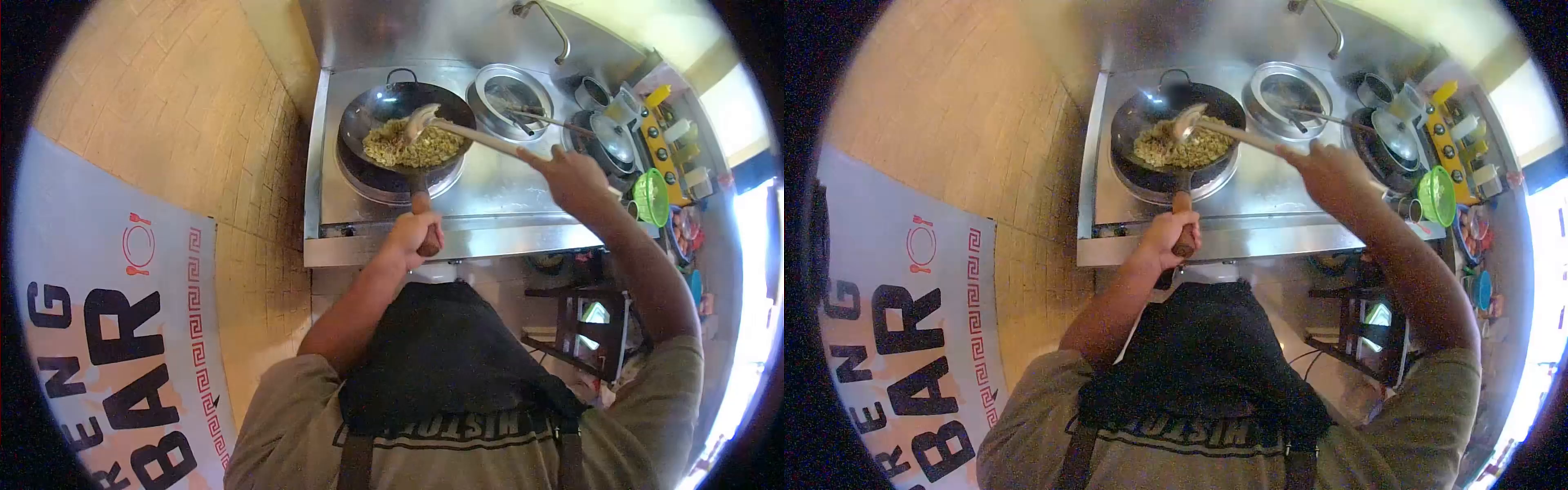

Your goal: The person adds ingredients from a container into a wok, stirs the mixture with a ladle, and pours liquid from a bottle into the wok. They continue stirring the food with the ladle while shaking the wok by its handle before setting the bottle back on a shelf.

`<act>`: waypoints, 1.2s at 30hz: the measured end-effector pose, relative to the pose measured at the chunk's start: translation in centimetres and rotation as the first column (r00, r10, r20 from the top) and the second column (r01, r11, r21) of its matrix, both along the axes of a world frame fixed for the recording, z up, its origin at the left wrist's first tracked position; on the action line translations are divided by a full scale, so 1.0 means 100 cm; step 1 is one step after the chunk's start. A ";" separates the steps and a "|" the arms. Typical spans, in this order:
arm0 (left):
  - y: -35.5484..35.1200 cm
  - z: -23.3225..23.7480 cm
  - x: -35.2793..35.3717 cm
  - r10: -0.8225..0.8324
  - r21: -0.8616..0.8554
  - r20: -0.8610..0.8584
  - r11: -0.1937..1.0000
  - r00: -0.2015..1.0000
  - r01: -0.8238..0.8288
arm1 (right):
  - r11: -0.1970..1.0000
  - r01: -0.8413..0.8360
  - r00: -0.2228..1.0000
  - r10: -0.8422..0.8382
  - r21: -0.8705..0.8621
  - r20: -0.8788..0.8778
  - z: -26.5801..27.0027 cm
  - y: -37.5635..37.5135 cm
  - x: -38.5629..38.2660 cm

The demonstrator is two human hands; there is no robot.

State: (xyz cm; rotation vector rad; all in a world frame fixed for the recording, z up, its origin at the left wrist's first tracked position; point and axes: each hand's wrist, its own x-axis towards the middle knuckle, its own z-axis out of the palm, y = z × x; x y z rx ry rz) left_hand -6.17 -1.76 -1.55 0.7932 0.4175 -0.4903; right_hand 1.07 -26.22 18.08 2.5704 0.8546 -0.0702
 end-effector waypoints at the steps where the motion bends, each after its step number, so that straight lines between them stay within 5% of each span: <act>1: 0.004 -0.011 0.003 0.000 -0.006 -0.016 1.000 1.000 0.000 | 0.999 -0.034 0.998 0.034 0.016 0.050 0.010 -0.005 0.000; 6: 0.019 -0.038 0.009 -0.038 -0.012 -0.008 0.999 0.999 0.038 | 0.995 0.082 0.997 -0.082 -0.050 -0.002 -0.003 0.002 -0.002; 7: 0.020 -0.038 0.009 -0.033 -0.015 0.007 0.999 0.999 0.033 | 0.995 0.089 0.995 -0.087 0.040 -0.058 -0.032 0.005 0.003; 10: 0.021 -0.042 0.008 -0.022 -0.043 0.030 0.999 0.999 0.023 | 0.828 0.479 0.832 -0.324 0.290 -0.450 -0.116 0.029 0.031; 11: 0.022 -0.048 0.004 -0.017 -0.061 0.027 0.998 1.000 0.018 | 0.793 0.329 0.918 -0.142 0.513 -0.370 -0.142 0.023 0.035; 13: 0.023 -0.053 0.007 0.019 -0.078 0.005 0.997 1.000 -0.018 | 0.658 0.276 0.950 -0.076 0.701 -0.303 -0.166 0.024 0.032; 15: 0.021 -0.058 0.004 0.053 -0.064 -0.041 0.996 0.998 -0.055 | 0.571 0.430 0.898 -0.192 0.699 -0.396 -0.182 0.052 0.041; 16: 0.021 -0.062 -0.004 0.006 -0.016 -0.030 1.000 1.000 -0.007 | 0.516 0.514 0.856 -0.252 0.686 -0.451 -0.185 0.069 0.032; 19: 0.021 -0.063 0.009 -0.031 0.053 0.015 0.998 0.999 0.030 | 0.276 0.876 0.433 -0.085 0.396 -0.898 -0.149 0.097 0.031; 22: 0.016 -0.065 0.009 0.004 0.108 -0.014 0.994 1.000 -0.003 | 0.428 0.661 0.690 -0.023 0.616 -0.724 -0.172 0.088 0.032; 24: 0.009 -0.065 -0.001 0.067 0.055 -0.080 0.997 0.995 -0.063 | 0.458 0.659 0.679 -0.021 0.596 -0.734 -0.192 0.071 0.011; 28: 0.018 -0.068 0.007 0.100 0.113 0.010 0.989 0.995 -0.100 | 0.444 0.797 0.494 -0.087 0.410 -0.865 -0.118 0.077 0.029; 30: 0.015 -0.069 0.006 0.116 0.108 -0.014 0.988 0.993 -0.114 | 0.654 0.510 0.755 -0.030 0.559 -0.655 -0.133 0.050 0.028; 32: 0.016 -0.063 0.008 0.106 0.109 -0.056 0.989 0.993 -0.099 | 0.862 0.345 0.868 -0.142 0.371 -0.477 -0.144 0.039 0.028; 36: 0.020 -0.069 0.007 0.119 0.084 -0.005 0.990 0.993 -0.118 | 0.849 0.345 0.898 -0.176 0.400 -0.402 -0.141 0.059 0.064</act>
